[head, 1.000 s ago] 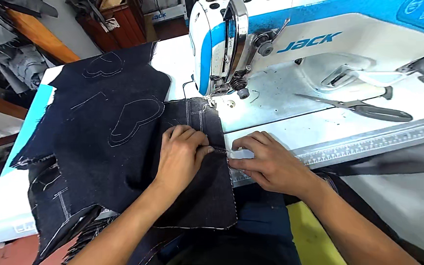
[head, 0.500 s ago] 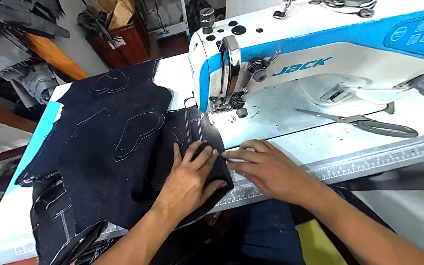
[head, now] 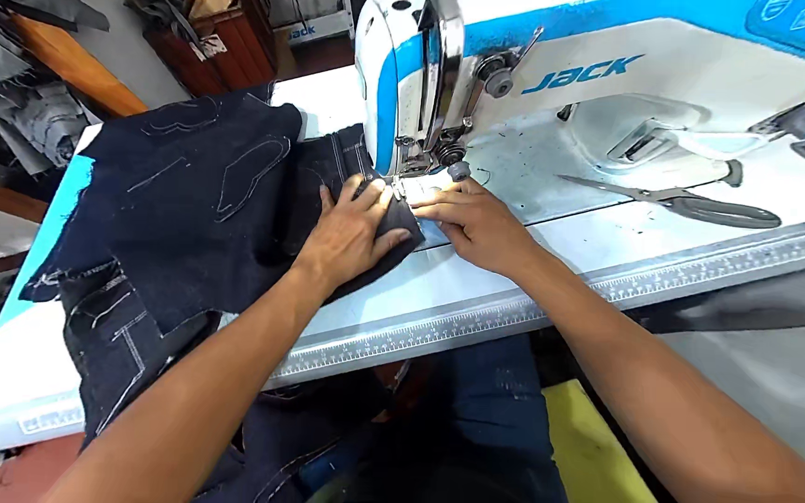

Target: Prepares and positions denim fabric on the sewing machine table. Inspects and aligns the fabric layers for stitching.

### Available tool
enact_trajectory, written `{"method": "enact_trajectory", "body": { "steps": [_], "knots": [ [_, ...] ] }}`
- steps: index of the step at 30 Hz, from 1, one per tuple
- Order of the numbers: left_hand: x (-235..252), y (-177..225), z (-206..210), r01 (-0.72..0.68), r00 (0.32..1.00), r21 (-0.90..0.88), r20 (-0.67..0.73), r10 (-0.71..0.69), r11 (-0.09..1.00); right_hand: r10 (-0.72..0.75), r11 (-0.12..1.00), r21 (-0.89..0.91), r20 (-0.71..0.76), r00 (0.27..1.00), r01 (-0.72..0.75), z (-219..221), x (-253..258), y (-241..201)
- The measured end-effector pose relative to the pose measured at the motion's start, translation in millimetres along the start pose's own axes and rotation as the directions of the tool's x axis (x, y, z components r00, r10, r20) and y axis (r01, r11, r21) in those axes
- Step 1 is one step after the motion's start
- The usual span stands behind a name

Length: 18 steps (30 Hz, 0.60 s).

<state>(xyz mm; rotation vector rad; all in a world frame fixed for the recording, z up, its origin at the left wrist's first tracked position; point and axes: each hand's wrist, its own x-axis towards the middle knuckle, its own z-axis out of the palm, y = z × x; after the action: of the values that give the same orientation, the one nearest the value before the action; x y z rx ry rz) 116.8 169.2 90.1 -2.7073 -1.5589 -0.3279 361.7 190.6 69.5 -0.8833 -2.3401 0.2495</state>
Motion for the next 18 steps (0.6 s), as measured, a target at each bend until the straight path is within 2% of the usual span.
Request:
{"method": "enact_trajectory", "body": {
  "steps": [2,4,6,8,10,11,12,13,14,15,16,17,18],
  "knots": [
    [12.0,-2.9,-12.9,0.015,0.994,0.047,0.108,-0.02,0.999,-0.008,0.999,-0.04,-0.018,1.0,0.007,0.0,-2.7,-2.7],
    [33.1,-7.5,-40.9,0.013,0.966,0.071,0.258,-0.031,0.997,0.005,0.999,-0.035,-0.018,1.0,-0.006,-0.8,-3.6,-2.2],
    [62.7,-24.5,-74.5,0.072,0.931,0.073,0.354,-0.093,0.995,0.025,1.0,-0.006,-0.036,0.999,-0.026,-3.3,-2.3,0.9],
    [89.3,-60.6,-86.9,0.22,0.899,0.171,0.346,-0.267,0.96,0.049,0.997,0.059,-0.089,0.995,-0.043,-5.6,-5.6,-3.0],
    [100.1,-97.5,-69.8,0.384,0.866,0.218,0.253,-0.432,0.897,0.111,0.966,0.247,-0.134,0.985,-0.075,-13.1,-22.0,-29.1],
    [99.5,-110.5,-54.7,0.416,0.87,0.201,0.195,-0.452,0.887,0.144,0.899,0.428,-0.086,0.986,-0.094,-18.4,-38.5,-49.6],
    [97.5,-117.4,-42.0,0.412,0.889,0.194,0.13,-0.44,0.89,0.116,0.751,0.648,0.06,0.991,-0.127,-23.8,-59.4,-69.8],
    [94.1,-121.2,-32.2,0.379,0.917,0.204,0.05,-0.396,0.903,0.0,0.55,0.808,0.252,0.968,-0.21,-26.6,-79.7,-86.2],
    [89.3,-123.9,-25.2,0.323,0.944,0.236,-0.014,-0.33,0.916,-0.152,0.406,0.847,0.433,0.888,-0.343,-22.4,-99.1,-95.0],
    [84.2,-124.7,-21.9,0.268,0.963,0.256,-0.046,-0.265,0.929,-0.277,0.316,0.821,0.559,0.782,-0.475,-10.9,-116.6,-98.1],
    [78.2,-124.0,-22.1,0.212,0.977,0.255,-0.059,-0.203,0.943,-0.329,0.214,0.777,0.628,0.705,-0.593,4.9,-132.1,-99.3],
    [71.3,-121.6,-26.3,0.156,0.987,0.243,-0.065,-0.145,0.957,-0.304,0.072,0.749,0.645,0.701,-0.658,21.6,-143.0,-102.8],
    [63.8,-116.6,-34.6,0.106,0.993,0.22,-0.077,-0.092,0.97,-0.25,-0.096,0.737,0.633,0.732,-0.67,35.0,-146.2,-109.8]
  ]
}}
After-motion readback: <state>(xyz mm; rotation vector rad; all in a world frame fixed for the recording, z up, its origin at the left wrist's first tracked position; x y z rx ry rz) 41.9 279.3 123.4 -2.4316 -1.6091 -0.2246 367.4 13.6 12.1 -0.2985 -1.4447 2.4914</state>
